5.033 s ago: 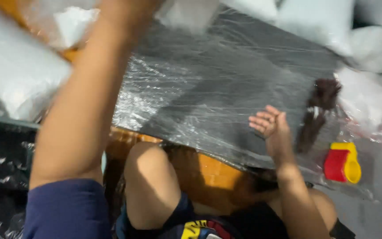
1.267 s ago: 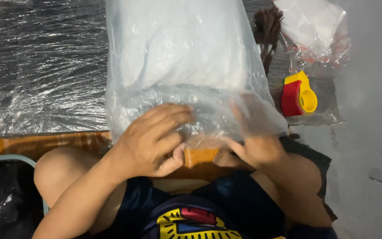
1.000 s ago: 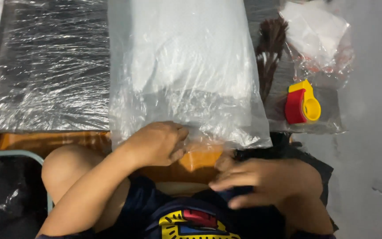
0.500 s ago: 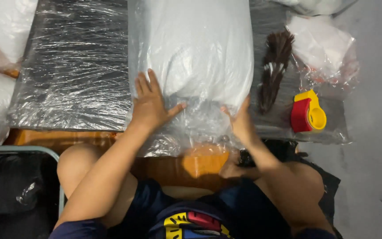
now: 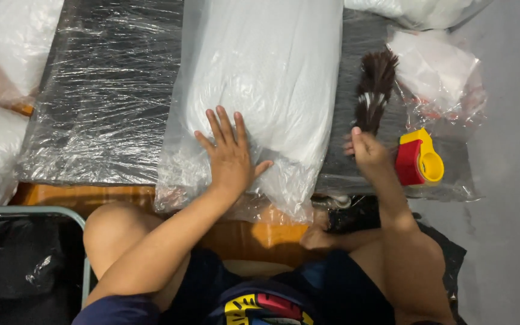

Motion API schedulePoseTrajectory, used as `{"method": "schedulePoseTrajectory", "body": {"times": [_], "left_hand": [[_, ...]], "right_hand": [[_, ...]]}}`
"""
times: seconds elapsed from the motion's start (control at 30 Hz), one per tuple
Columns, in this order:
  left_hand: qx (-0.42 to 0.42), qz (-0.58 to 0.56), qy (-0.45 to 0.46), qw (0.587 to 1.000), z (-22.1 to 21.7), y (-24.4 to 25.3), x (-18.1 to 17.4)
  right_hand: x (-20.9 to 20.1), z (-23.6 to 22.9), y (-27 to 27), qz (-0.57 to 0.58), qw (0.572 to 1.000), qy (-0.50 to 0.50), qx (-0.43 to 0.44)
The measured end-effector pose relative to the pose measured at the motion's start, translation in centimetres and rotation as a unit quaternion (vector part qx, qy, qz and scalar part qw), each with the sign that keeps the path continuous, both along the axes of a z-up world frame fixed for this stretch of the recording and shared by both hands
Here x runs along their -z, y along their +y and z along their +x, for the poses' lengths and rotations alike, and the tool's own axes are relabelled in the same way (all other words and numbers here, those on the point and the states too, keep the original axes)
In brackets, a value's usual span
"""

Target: A person is vacuum sealing a pillow by placing it in a plastic bag and using a vacuum hose to remove the air while manually compressing it.

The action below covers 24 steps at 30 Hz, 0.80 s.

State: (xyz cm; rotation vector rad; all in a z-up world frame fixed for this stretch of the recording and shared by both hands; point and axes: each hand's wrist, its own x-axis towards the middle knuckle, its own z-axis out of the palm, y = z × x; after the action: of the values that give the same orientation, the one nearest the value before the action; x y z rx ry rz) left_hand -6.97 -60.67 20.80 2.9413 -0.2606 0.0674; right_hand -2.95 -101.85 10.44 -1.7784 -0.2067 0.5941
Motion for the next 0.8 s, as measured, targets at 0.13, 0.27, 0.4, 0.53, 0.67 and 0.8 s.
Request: {"method": "schedulePoseTrajectory", "body": {"times": [0.13, 0.27, 0.4, 0.53, 0.67, 0.8], "left_hand": [[0.084, -0.013, -0.072, 0.994, -2.4, -0.3, 0.0], [0.151, 0.095, -0.018, 0.984, -5.1, -1.0, -0.3], [0.174, 0.157, 0.027, 0.972, -5.4, -0.5, -0.3], [0.187, 0.112, 0.023, 0.976, -5.0, -0.1, 1.7], [0.193, 0.083, 0.045, 0.977, -4.4, 0.0, 1.3], [0.205, 0.106, 0.051, 0.972, -4.3, 0.1, 1.3]], "right_hand": [[-0.3, -1.9, 0.3, -0.658, 0.586, -0.403, 0.247], [-0.2, 0.0, 0.0, -0.607, 0.772, -0.058, 0.178], [1.6, 0.2, -1.3, -0.608, 0.773, -0.061, 0.170], [-2.6, -0.2, 1.5, -0.442, 0.788, -0.232, 0.360], [0.8, -1.3, 0.2, -0.559, 0.660, -0.381, 0.326], [-6.2, -4.0, 5.6, -0.501, 0.830, -0.049, 0.241]]}}
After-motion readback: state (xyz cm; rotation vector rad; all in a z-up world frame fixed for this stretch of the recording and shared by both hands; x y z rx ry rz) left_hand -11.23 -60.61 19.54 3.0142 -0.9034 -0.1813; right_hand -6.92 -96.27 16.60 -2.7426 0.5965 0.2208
